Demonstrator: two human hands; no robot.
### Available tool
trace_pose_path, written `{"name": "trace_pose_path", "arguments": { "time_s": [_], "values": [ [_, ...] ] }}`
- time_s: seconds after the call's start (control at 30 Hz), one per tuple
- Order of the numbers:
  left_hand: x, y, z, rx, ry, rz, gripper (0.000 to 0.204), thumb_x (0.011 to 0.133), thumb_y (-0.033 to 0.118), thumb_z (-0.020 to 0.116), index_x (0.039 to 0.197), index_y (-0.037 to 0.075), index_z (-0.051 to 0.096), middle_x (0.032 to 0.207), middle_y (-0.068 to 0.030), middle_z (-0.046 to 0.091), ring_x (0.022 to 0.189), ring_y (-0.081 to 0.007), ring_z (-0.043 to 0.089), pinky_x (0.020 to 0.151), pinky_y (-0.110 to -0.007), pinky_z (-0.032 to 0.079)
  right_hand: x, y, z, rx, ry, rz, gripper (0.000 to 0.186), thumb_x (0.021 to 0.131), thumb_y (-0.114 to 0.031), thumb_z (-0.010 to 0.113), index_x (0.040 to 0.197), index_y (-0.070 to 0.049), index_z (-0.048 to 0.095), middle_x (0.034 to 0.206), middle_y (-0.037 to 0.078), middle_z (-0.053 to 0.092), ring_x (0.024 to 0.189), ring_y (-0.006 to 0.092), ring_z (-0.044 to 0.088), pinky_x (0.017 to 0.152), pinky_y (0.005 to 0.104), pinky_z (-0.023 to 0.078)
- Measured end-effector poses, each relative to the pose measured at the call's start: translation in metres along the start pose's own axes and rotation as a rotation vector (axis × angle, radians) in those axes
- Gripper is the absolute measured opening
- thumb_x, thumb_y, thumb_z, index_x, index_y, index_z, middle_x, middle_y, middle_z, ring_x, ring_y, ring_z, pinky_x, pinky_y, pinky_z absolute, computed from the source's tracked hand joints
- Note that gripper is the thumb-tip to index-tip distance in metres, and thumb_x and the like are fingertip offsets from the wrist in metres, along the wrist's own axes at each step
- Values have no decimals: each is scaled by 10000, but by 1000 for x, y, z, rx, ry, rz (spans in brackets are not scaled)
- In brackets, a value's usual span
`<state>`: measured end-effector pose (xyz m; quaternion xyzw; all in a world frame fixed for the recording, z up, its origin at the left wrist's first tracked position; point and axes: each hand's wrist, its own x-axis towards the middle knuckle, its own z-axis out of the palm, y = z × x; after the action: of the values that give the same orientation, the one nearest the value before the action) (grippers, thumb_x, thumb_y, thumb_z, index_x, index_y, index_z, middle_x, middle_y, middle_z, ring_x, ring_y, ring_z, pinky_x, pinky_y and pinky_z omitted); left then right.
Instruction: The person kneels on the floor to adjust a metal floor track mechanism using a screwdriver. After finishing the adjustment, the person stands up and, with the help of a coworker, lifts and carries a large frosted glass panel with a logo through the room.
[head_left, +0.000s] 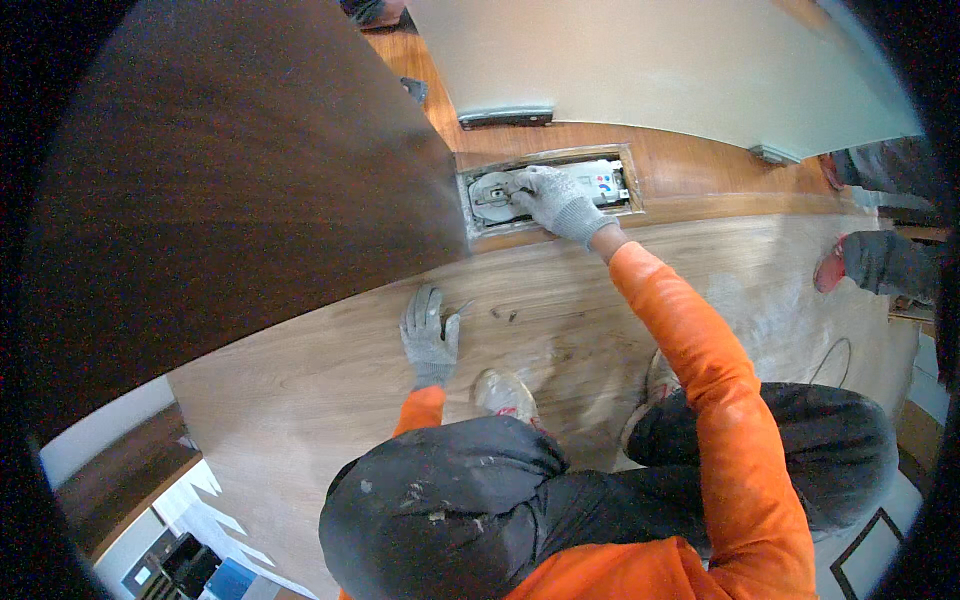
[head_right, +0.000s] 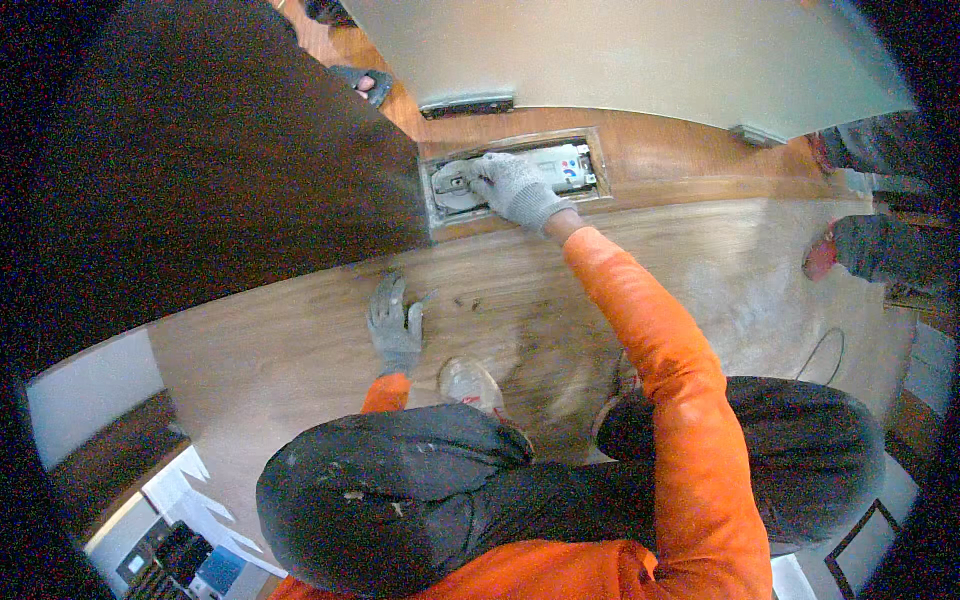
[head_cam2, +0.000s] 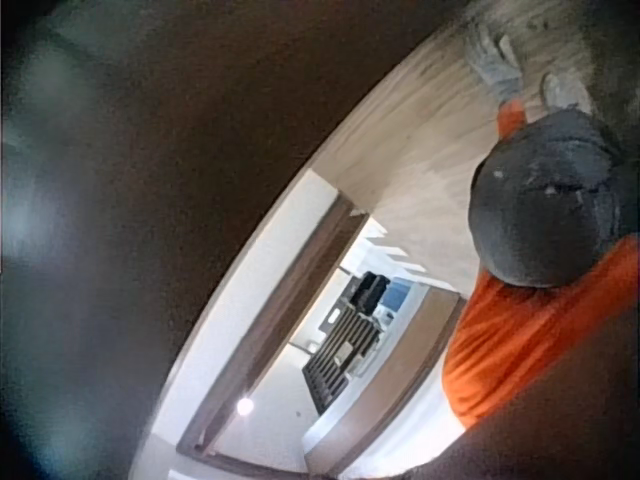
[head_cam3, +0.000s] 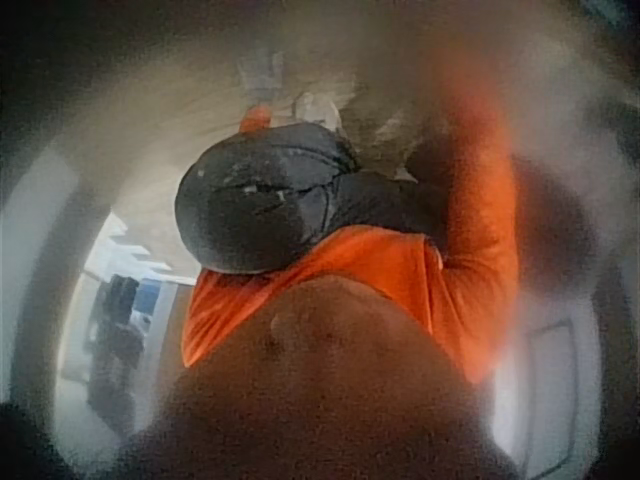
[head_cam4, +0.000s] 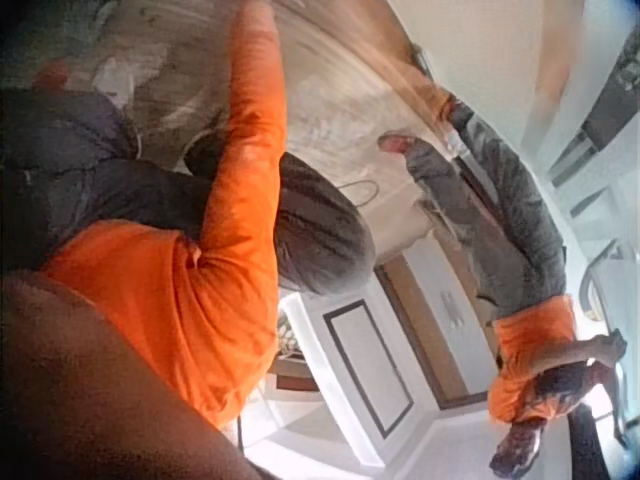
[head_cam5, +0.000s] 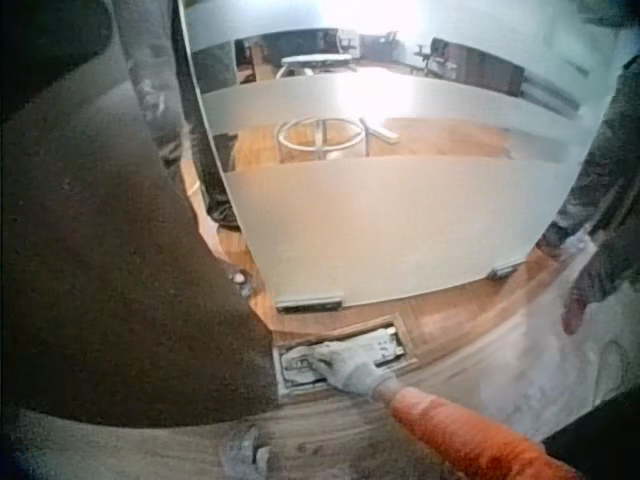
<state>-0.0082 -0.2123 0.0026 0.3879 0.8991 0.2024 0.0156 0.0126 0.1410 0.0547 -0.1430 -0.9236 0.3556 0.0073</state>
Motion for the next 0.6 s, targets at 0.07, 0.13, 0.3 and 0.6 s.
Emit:
{"name": "trace_pose_path", "arguments": {
  "time_s": [0.07,0.13,0.3,0.6],
  "values": [
    [0,-1,0,2,3,8,537,941,284,637,1423,94,497,1486,-165,489,1365,-385,449,1132,-532,331,-7,5,3,-2,73,-4,303,947,-266,603,1178,-89,692,1096,201,691,1077,384,642,954,465,500],
    [1,-1,0,1,10,18,535,940,284,641,1419,93,499,1488,-165,487,1366,-386,448,1133,-533,330,-17,13,8,-26,101,50,307,942,-258,610,1187,-91,688,1133,198,691,1090,376,643,961,458,501],
    [-1,0,-2,-13,9,15,530,940,287,643,1414,96,502,1493,-167,483,1370,-386,447,1132,-533,334,-28,32,12,-65,210,236,320,923,-259,642,1186,-81,684,1127,194,697,1075,382,652,947,470,507],
    [0,-2,0,5,5,24,522,951,287,627,1417,91,499,1489,-173,482,1369,-380,441,1139,-532,323,-26,13,31,-225,240,54,269,912,-279,648,1106,-106,712,1061,177,694,1038,370,645,900,489,513]
  ]
}}
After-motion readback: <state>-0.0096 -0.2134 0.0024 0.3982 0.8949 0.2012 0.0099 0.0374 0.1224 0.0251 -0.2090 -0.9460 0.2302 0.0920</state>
